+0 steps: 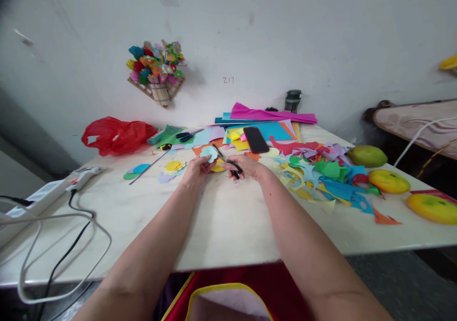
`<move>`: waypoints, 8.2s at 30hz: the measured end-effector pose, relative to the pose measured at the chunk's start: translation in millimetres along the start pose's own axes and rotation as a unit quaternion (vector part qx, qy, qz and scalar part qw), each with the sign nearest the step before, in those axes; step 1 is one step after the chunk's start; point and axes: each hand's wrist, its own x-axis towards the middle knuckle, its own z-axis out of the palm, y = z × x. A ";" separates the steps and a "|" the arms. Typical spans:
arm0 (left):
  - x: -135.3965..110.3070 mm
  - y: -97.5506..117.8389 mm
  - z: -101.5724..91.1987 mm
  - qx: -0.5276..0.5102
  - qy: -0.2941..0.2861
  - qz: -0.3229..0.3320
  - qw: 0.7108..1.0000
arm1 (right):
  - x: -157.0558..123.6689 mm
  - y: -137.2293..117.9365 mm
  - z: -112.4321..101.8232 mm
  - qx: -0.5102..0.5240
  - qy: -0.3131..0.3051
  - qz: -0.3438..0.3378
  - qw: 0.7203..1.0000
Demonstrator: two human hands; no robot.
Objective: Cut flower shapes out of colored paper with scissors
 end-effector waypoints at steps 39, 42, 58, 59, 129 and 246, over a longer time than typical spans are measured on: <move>-1.8 0.9 0.4 -0.008 -0.002 -0.002 1.000 | -2.4 -6.3 7.9 0.012 0.019 0.014 1.000; -1.2 0.8 0.0 -0.005 -0.003 -0.003 1.000 | -2.0 -5.5 7.5 0.013 0.018 0.014 1.000; -4.1 4.6 3.2 -0.004 0.003 -0.029 1.000 | 2.5 1.2 5.8 -0.009 0.026 0.007 1.000; -3.6 4.2 2.9 -0.006 0.003 -0.029 1.000 | 2.8 1.3 5.8 -0.010 0.026 0.007 1.000; -22.8 -11.9 32.8 -0.098 0.127 0.064 0.985 | 12.7 -2.8 51.5 0.177 0.143 -0.022 0.973; 10.1 12.2 -20.5 0.103 -0.028 -0.001 0.994 | -16.9 -6.9 -29.0 -0.152 -0.082 0.097 0.980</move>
